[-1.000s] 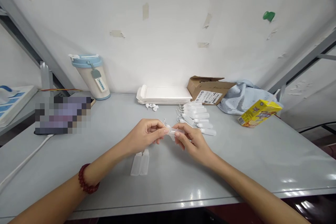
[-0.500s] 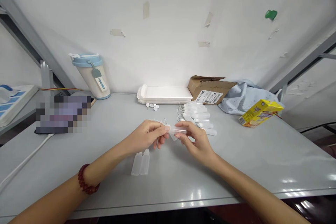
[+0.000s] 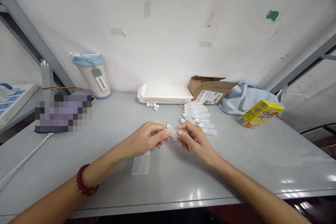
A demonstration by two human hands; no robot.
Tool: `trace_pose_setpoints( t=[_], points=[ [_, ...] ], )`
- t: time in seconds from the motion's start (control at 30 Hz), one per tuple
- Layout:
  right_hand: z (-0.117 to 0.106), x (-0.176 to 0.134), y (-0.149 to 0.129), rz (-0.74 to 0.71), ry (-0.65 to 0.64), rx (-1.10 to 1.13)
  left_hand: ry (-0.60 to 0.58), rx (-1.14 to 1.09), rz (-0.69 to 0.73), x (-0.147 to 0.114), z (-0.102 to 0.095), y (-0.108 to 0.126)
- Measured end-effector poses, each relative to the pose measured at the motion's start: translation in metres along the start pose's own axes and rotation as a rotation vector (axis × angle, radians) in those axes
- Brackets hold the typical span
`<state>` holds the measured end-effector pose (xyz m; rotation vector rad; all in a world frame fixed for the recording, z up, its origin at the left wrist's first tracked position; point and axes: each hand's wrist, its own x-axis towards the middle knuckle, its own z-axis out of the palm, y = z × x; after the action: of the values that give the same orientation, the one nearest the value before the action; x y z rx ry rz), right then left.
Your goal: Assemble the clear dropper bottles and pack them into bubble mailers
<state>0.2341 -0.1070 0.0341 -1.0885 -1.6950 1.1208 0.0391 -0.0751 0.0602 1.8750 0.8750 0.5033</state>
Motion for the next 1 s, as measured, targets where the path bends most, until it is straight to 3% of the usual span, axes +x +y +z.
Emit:
trace_pose_setpoints(
  t=[0.27, 0.4, 0.6, 0.7, 0.77, 0.83, 1.0],
  points=[
    [-0.004, 0.006, 0.0, 0.18, -0.108, 0.319, 0.133, 0.373, 0.264, -0.002, 0.01, -0.002],
    [-0.004, 0.006, 0.0, 0.166, -0.066, 0.309, 0.138, 0.348, 0.253, -0.002, 0.012, -0.002],
    [0.001, -0.001, 0.001, -0.194, 0.11, -0.211, 0.094, 0.135, 0.07, 0.0, 0.009, 0.0],
    [0.001, -0.002, 0.003, -0.452, 0.152, -0.452, 0.08, 0.032, 0.029, 0.0, 0.01, 0.0],
    [0.0, -0.002, 0.003, -0.533, 0.17, -0.523, 0.078, -0.032, 0.025, -0.001, 0.012, 0.0],
    [-0.001, -0.003, 0.002, -0.518, 0.178, -0.516, 0.103, -0.074, 0.019, -0.001, 0.015, 0.001],
    [-0.001, -0.004, -0.002, -0.297, 0.162, -0.313, 0.2, 0.005, 0.044, -0.002, 0.019, 0.006]
  ],
)
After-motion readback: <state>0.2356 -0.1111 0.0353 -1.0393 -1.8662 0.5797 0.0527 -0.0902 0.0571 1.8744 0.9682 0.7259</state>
